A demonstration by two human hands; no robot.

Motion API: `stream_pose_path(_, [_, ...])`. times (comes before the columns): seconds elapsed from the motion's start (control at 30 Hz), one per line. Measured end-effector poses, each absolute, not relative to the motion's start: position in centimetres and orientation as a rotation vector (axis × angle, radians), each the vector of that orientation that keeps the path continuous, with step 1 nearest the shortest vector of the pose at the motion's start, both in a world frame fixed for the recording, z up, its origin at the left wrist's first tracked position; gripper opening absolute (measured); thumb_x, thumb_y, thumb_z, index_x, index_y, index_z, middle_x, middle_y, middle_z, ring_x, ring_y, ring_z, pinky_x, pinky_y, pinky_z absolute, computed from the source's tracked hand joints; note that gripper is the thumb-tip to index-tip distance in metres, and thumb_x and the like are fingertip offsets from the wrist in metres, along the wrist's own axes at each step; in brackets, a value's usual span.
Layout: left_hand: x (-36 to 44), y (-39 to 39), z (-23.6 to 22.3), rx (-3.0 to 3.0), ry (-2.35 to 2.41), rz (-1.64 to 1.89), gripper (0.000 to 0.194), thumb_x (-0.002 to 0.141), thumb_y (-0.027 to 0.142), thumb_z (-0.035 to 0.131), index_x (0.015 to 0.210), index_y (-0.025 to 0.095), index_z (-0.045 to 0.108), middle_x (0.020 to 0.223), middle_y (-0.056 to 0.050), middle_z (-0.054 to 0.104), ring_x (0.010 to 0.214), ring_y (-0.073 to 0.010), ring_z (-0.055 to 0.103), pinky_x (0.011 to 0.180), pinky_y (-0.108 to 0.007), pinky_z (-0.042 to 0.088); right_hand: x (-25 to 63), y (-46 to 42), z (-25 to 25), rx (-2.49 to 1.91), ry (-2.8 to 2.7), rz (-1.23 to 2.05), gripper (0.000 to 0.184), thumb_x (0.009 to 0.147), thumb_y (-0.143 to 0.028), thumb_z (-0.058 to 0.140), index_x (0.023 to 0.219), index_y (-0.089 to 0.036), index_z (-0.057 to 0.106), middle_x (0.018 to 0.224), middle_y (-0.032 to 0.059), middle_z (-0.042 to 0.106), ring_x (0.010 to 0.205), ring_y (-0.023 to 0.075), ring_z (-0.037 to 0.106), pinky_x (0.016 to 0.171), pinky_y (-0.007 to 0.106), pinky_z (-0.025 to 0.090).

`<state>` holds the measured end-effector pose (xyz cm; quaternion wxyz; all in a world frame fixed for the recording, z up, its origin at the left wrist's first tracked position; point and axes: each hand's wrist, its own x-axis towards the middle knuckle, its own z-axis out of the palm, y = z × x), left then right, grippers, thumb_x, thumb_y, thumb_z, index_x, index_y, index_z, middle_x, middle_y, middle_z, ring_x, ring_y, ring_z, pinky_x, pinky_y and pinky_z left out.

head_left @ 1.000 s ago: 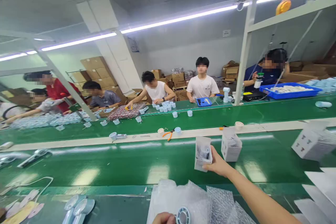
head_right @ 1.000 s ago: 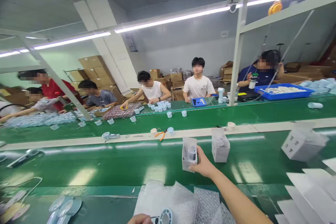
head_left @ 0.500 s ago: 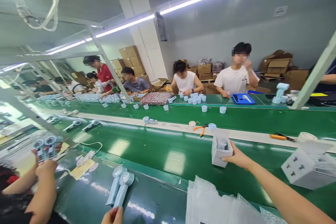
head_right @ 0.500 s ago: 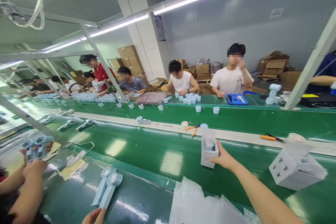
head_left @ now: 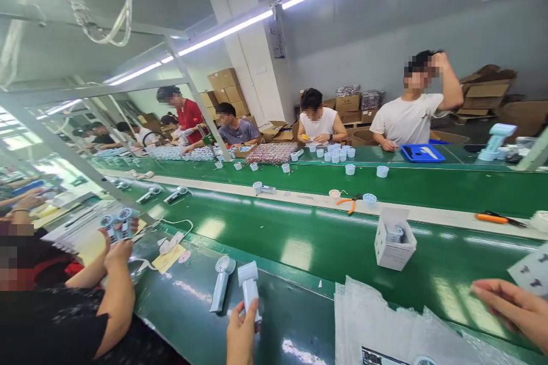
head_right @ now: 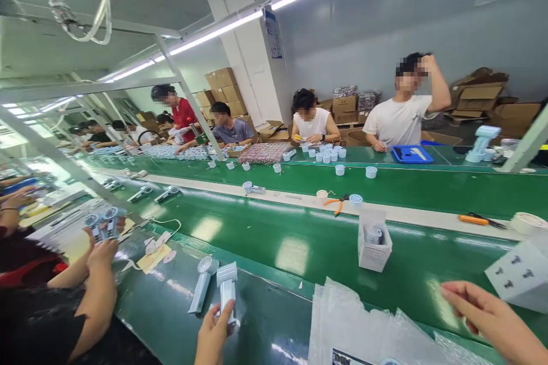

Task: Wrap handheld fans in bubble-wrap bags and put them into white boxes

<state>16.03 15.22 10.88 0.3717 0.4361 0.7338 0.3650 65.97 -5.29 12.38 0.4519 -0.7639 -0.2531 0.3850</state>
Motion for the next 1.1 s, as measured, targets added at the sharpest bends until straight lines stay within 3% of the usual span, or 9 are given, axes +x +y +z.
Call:
stream_pose_path(0.13, [27.3, 6.7, 13.3, 0.807, 1.234, 0.885, 0.069, 0.056, 0.063, 0.073, 0.103, 0.020, 0.046, 0.062, 0.004, 0.062, 0.049, -0.0110, 0.053, 0.044, -0.021, 0.040, 58.3, -9.2, 17.5, -1.629, -0.459, 1.362, 0.039, 0.066, -0.058, 0.073, 0.080, -0.022, 0.067, 0.070, 0.0021, 0.062, 0.056, 0.0102, 0.053, 0.048, 0.024, 0.040])
stream_pose_path(0.23, [36.3, -0.7, 15.7, 0.925, 0.877, 0.603, 0.065, 0.061, 0.062, 0.072, 0.101, 0.018, 0.047, 0.056, 0.005, 0.057, 0.046, -0.0093, 0.047, 0.041, -0.021, 0.038, 54.2, -9.0, 20.1, -1.137, -0.287, 1.501, 0.060, 0.059, -0.054, 0.080, 0.107, -0.020, 0.064, 0.106, 0.0078, 0.068, 0.095, 0.0202, 0.064, 0.083, 0.033, 0.050])
stream_pose_path(0.33, [42.1, -5.9, 17.1, 1.100, 0.639, 0.357, 0.063, 0.073, 0.064, 0.060, 0.110, 0.017, 0.042, 0.067, 0.003, 0.057, 0.053, -0.0112, 0.050, 0.047, -0.025, 0.045, 55.1, -10.2, 21.0, -1.058, -0.220, 1.272, 0.047, 0.069, -0.049, 0.075, 0.099, -0.015, 0.064, 0.098, 0.0102, 0.071, 0.091, 0.0218, 0.065, 0.080, 0.035, 0.051])
stream_pose_path(0.47, [45.7, -8.8, 15.5, 1.771, 0.339, 0.041, 0.035, 0.089, 0.045, 0.043, 0.109, 0.016, 0.050, 0.085, -0.007, 0.063, 0.077, -0.0196, 0.061, 0.073, -0.036, 0.049, 59.5, -16.9, 21.0, -1.106, -0.120, 1.072, 0.039, 0.074, -0.039, 0.074, 0.105, -0.020, 0.060, 0.106, 0.0071, 0.071, 0.091, 0.0207, 0.066, 0.076, 0.036, 0.054])
stream_pose_path(0.6, [48.5, -11.1, 11.0, 2.417, -0.237, -0.579, 0.050, 0.069, 0.030, 0.071, 0.114, 0.016, 0.056, 0.120, -0.019, 0.059, 0.111, -0.0356, 0.054, 0.089, -0.051, 0.047, 62.3, -24.1, 20.4, -1.116, 0.082, 0.993, 0.030, 0.079, -0.034, 0.070, 0.102, -0.017, 0.060, 0.099, 0.0083, 0.073, 0.076, 0.0161, 0.068, 0.064, 0.029, 0.057])
stream_pose_path(0.73, [50.4, -12.6, 7.9, 2.474, -0.241, -0.728, 0.046, 0.055, 0.011, 0.072, 0.101, 0.013, 0.064, 0.120, -0.025, 0.058, 0.114, -0.0452, 0.050, 0.085, -0.065, 0.042, 62.9, -29.2, 19.3, -0.957, 0.324, 0.913, 0.028, 0.083, -0.034, 0.067, 0.096, -0.010, 0.063, 0.084, 0.0098, 0.074, 0.064, 0.0131, 0.067, 0.052, 0.020, 0.056])
stream_pose_path(0.87, [51.5, -11.4, 8.5, 2.348, 0.107, -0.535, 0.014, 0.070, 0.010, 0.055, 0.081, 0.016, 0.063, 0.089, -0.015, 0.067, 0.095, -0.0321, 0.061, 0.084, -0.049, 0.045, 62.5, -33.2, 17.5, -0.931, 0.423, 0.929, 0.029, 0.077, -0.036, 0.072, 0.085, -0.009, 0.065, 0.066, 0.0069, 0.072, 0.048, 0.0128, 0.064, 0.046, 0.020, 0.056])
stream_pose_path(1.0, [53.9, -9.9, 10.7, 2.023, 0.569, -0.193, 0.016, 0.085, 0.028, 0.041, 0.092, 0.018, 0.052, 0.059, 0.002, 0.049, 0.062, -0.0180, 0.054, 0.064, -0.031, 0.041, 60.5, -33.9, 14.6, -0.890, 0.329, 1.134, 0.042, 0.072, -0.050, 0.073, 0.081, -0.010, 0.066, 0.059, 0.0070, 0.071, 0.041, 0.0127, 0.062, 0.039, 0.018, 0.051])
stream_pose_path(1.1, [55.3, -10.1, 12.4, 1.684, 0.696, -0.112, 0.035, 0.080, 0.056, 0.048, 0.083, 0.021, 0.048, 0.051, 0.009, 0.037, 0.043, -0.0107, 0.038, 0.047, -0.023, 0.030, 58.5, -31.2, 12.8, -0.829, 0.168, 1.284, 0.052, 0.061, -0.054, 0.077, 0.092, -0.013, 0.065, 0.061, 0.0051, 0.071, 0.044, 0.0142, 0.064, 0.036, 0.016, 0.048])
